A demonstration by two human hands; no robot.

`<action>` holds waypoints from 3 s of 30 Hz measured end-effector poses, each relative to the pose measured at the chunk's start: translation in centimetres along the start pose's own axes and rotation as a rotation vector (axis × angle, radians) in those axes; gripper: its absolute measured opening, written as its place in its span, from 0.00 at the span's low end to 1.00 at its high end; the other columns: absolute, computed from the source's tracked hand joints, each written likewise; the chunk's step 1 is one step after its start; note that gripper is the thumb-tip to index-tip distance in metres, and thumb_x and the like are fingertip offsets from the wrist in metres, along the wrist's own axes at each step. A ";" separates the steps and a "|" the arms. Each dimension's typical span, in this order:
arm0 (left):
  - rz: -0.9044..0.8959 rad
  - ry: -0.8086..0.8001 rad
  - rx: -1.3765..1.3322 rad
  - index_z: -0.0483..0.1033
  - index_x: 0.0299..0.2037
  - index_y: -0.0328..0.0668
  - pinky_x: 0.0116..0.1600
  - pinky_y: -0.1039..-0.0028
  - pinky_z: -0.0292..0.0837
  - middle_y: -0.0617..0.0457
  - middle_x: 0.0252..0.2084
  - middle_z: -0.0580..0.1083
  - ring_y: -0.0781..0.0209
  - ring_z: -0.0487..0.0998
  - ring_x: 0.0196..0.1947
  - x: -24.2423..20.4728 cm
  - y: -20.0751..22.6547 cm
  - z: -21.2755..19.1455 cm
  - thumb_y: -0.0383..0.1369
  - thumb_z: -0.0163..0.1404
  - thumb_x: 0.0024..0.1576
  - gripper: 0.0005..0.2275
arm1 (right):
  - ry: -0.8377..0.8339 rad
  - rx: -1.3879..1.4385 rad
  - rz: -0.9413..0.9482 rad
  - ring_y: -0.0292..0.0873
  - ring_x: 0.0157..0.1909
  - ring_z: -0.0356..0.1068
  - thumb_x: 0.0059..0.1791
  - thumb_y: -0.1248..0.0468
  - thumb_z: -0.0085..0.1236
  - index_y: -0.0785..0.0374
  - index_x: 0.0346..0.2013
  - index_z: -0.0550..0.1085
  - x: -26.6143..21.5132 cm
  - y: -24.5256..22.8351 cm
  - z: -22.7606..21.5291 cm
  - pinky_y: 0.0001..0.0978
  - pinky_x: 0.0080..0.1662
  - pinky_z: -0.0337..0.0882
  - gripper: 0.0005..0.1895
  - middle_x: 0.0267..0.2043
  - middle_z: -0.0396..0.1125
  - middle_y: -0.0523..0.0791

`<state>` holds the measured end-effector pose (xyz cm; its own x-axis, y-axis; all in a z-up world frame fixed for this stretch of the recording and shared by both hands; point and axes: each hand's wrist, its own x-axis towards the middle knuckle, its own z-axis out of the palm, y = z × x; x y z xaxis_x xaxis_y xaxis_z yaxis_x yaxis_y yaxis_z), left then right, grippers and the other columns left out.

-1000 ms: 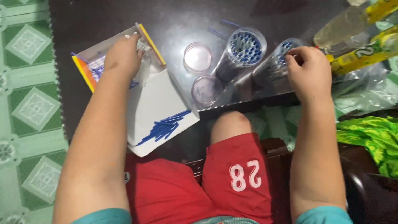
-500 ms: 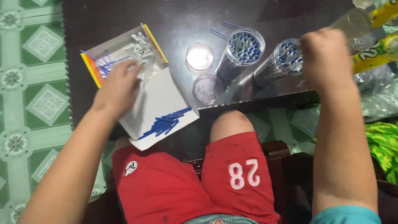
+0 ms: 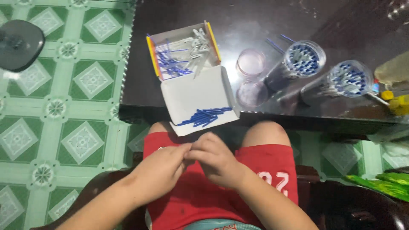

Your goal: Assembling pens by manually joining bodies and caps from a storage box.

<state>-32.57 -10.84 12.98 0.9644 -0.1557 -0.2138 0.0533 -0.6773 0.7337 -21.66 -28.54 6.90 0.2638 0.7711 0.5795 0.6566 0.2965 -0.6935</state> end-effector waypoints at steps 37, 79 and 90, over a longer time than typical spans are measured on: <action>-0.246 -0.359 0.210 0.70 0.53 0.47 0.44 0.65 0.77 0.47 0.38 0.78 0.49 0.81 0.40 0.9 -4.7 -0.6 0.35 0.38 0.66 0.11 | 0.229 0.431 0.870 0.43 0.32 0.68 0.52 0.73 0.48 0.63 0.48 0.76 -1.4 3.4 6.4 0.35 0.39 0.69 0.13 0.33 0.74 0.50; -0.322 -0.270 0.341 0.63 0.68 0.45 0.54 0.54 0.77 0.37 0.47 0.79 0.39 0.81 0.50 1.1 -3.2 -3.0 0.34 0.35 0.67 0.19 | -0.089 0.031 0.748 0.62 0.48 0.73 0.56 0.54 0.50 0.60 0.46 0.78 0.2 6.2 2.6 0.54 0.50 0.72 0.15 0.42 0.74 0.56; -0.300 -0.279 0.256 0.67 0.66 0.43 0.55 0.49 0.75 0.33 0.47 0.78 0.34 0.79 0.51 1.0 -4.2 -1.5 0.36 0.34 0.67 0.19 | -0.118 0.008 0.643 0.49 0.40 0.73 0.58 0.54 0.49 0.56 0.35 0.75 -0.7 6.3 5.1 0.42 0.47 0.73 0.13 0.31 0.69 0.44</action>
<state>-31.46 -7.09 10.63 0.8082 -0.0898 -0.5821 0.2190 -0.8717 0.4384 -21.36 -24.29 -0.02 0.5228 0.8525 -0.0026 0.3880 -0.2406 -0.8897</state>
